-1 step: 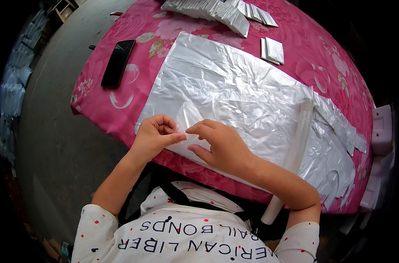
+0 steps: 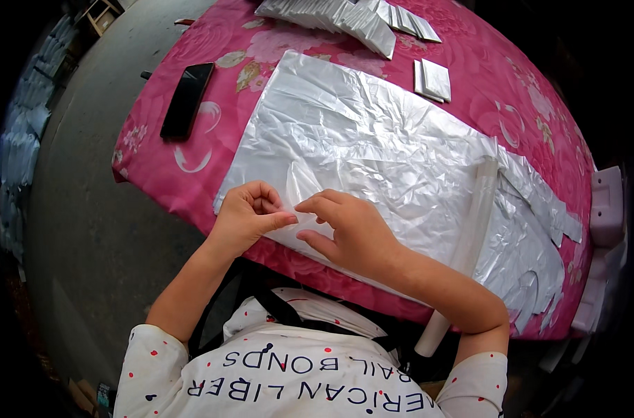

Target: The person repeatedly tears off pieces of clear plastic wrap from a roll, places small white rectangular items onto the wrap, and folds the wrap around each item. The wrapped items are stacked on the table.

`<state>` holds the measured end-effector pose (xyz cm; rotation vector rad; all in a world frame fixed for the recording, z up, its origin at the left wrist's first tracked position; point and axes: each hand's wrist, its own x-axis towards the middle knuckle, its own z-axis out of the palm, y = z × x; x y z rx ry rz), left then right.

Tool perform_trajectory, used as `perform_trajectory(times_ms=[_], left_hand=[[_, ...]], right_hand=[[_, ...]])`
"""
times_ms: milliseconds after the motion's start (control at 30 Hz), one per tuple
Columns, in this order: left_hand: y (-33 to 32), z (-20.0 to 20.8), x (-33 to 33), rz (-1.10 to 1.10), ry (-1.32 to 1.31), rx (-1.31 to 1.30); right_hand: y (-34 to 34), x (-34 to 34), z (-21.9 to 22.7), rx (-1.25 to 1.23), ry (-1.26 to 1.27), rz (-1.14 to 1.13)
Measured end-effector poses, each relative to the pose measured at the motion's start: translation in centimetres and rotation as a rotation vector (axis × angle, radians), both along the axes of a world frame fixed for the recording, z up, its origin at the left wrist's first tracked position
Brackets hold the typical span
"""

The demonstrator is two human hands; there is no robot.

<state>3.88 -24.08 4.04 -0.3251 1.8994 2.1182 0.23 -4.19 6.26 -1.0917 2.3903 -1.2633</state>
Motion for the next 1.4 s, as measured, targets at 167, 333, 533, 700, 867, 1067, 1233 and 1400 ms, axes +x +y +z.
perform_trajectory(times_ms=[167, 333, 533, 700, 867, 1067, 1233, 1400], left_hand=[[0.5, -0.7, 0.0, -0.04, 0.04, -0.088], [1.4, 0.1, 0.6, -0.049, 0.112, -0.262], [1.8, 0.0, 0.4, -0.092, 0.128, -0.299], [0.7, -0.3, 0.0, -0.017, 0.059, -0.158], [-0.2, -0.9, -0.2, -0.049, 0.078, -0.4], [0.6, 0.0, -0.3, -0.094, 0.096, -0.665], [0.4, 0.0, -1.0, -0.157, 0.08, -0.676], [0.4, 0.9, -1.1, -0.201, 0.037, -0.746]], right_hand=[[-0.1, 0.1, 0.2, -0.015, -0.123, -0.055], [-0.6, -0.5, 0.5, 0.014, -0.587, -0.116], [-0.7, -0.9, -1.4, -0.037, -0.709, -0.165], [1.1, -1.5, -1.5, -0.175, -0.835, -0.209], [9.2, -1.9, 1.9, -0.425, -0.945, -0.253], [25.7, -0.2, 2.6, -0.586, -0.744, -0.727], [41.6, 2.9, 1.1, -0.558, -0.552, -1.149], [54.8, 6.3, -2.2, -0.474, -0.504, -1.511]])
